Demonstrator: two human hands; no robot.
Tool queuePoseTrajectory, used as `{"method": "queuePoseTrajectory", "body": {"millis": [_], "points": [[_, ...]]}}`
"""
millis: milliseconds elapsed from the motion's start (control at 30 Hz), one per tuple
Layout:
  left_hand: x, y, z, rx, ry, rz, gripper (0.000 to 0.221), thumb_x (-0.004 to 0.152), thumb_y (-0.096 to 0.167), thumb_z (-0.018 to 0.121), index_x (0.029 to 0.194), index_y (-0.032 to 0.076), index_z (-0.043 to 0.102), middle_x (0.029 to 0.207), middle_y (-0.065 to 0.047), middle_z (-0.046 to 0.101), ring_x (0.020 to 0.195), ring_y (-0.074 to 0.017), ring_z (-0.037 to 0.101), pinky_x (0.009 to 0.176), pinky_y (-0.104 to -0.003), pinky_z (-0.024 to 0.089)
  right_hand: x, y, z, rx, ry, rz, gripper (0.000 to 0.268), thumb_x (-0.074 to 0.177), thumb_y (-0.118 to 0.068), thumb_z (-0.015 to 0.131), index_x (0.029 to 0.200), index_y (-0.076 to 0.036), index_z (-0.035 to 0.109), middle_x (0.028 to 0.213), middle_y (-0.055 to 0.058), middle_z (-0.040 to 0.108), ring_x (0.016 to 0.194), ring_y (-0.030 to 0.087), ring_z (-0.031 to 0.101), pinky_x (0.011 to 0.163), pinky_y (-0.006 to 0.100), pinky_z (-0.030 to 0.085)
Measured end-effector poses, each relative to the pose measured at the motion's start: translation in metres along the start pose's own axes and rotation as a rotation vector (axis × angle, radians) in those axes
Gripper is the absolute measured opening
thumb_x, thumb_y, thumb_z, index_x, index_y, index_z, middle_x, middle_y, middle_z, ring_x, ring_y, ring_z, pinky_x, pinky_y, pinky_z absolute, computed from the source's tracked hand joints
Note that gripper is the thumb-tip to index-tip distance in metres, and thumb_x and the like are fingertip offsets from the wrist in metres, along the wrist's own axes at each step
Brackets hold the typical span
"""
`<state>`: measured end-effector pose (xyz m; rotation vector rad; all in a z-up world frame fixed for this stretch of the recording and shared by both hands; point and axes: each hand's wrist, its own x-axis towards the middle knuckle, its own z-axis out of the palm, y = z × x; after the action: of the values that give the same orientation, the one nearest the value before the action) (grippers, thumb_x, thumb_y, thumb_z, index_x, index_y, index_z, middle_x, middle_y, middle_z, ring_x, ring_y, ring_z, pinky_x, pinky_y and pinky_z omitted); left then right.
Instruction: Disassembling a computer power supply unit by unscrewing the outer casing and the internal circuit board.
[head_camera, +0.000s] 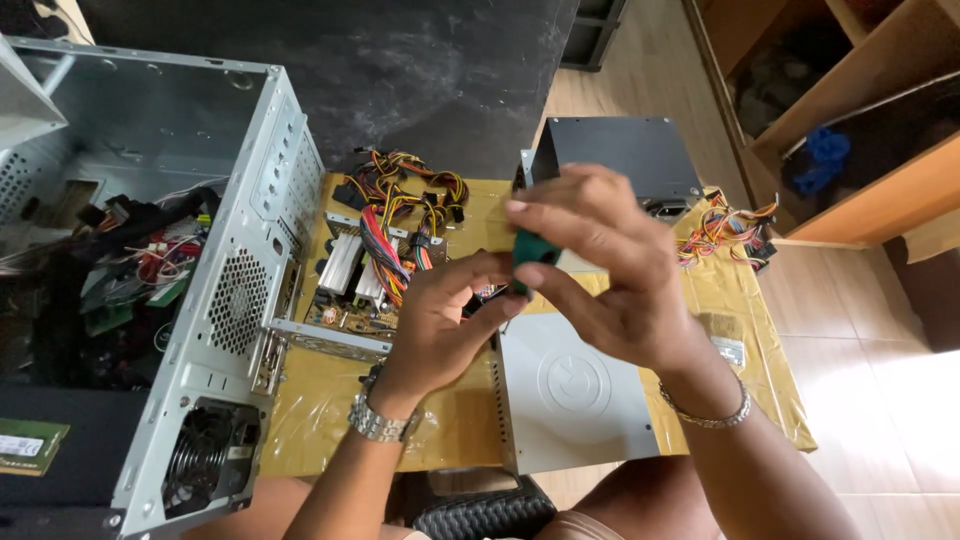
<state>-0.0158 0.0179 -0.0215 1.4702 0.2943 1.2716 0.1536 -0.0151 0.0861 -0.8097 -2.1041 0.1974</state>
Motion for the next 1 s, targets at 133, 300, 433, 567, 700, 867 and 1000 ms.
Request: {"method": "queuePoseTrajectory", "body": {"millis": [133,300,433,567,700,867,1000], "points": [[0.000,0.000,0.007,0.062,0.046,0.081,0.049,0.086,0.012,0.082,0.129,0.003,0.059,0.120,-0.011,0.070,0.110,-0.0195,0.069,0.104,-0.033,0.058,0.001,-0.003,-0.002,-0.137,0.088,0.000,0.042,0.084,-0.019,0.084,0.116,0.001,0.068,0.106,0.010,0.056,0.103,0.026,0.053,0.097,0.041,0.042],[-0.001,0.001,0.009,0.034,0.007,0.036,0.028,0.095,0.002,0.068,0.122,-0.003,0.063,0.135,-0.012,0.062,0.118,-0.0209,0.065,0.107,-0.034,0.055,0.000,0.001,-0.002,-0.195,0.145,0.026,0.047,0.071,-0.015,0.097,0.109,0.002,0.075,0.086,0.005,0.069,0.083,0.017,0.061,0.114,0.045,0.041],[0.004,0.005,0.006,0.063,0.040,0.054,0.031,0.090,-0.003,0.074,0.120,-0.001,0.063,0.108,-0.009,0.069,0.097,-0.0150,0.068,0.093,-0.028,0.059,0.004,-0.004,-0.006,-0.137,0.036,0.004,0.046,0.084,-0.016,0.082,0.123,0.002,0.066,0.109,0.013,0.063,0.106,0.028,0.057,0.101,0.043,0.044],[0.005,0.010,0.015,0.142,0.034,0.135,0.048,0.088,0.010,0.080,0.129,0.002,0.058,0.106,-0.002,0.056,0.084,-0.0094,0.050,0.082,-0.025,0.054,0.003,0.003,-0.002,-0.308,0.139,-0.025,0.051,0.075,-0.027,0.097,0.112,-0.001,0.075,0.084,0.002,0.054,0.081,0.019,0.043,0.083,0.036,0.035],[0.002,0.001,0.011,0.119,0.074,0.056,0.019,0.092,0.006,0.074,0.110,0.001,0.067,0.095,-0.008,0.073,0.081,-0.0114,0.067,0.074,-0.022,0.055,0.003,-0.009,-0.006,0.013,-0.041,0.035,0.047,0.095,-0.005,0.071,0.140,0.002,0.056,0.133,0.017,0.063,0.123,0.031,0.059,0.110,0.044,0.051],[0.003,0.005,0.020,0.183,0.176,0.121,0.026,0.088,-0.005,0.074,0.113,0.001,0.065,0.101,-0.008,0.070,0.087,-0.0132,0.069,0.081,-0.024,0.060,0.007,-0.013,-0.004,-0.187,0.023,0.060,0.043,0.092,-0.013,0.079,0.130,0.002,0.067,0.101,0.008,0.061,0.092,0.022,0.044,0.091,0.039,0.035],[0.002,0.005,0.018,0.166,0.067,0.135,0.028,0.099,0.011,0.065,0.124,-0.002,0.063,0.104,-0.010,0.072,0.093,-0.0166,0.069,0.088,-0.028,0.058,0.002,0.000,-0.001,-0.044,0.066,0.030,0.040,0.089,-0.003,0.080,0.126,0.002,0.067,0.095,0.007,0.072,0.083,0.018,0.062,0.115,0.043,0.042]]}}
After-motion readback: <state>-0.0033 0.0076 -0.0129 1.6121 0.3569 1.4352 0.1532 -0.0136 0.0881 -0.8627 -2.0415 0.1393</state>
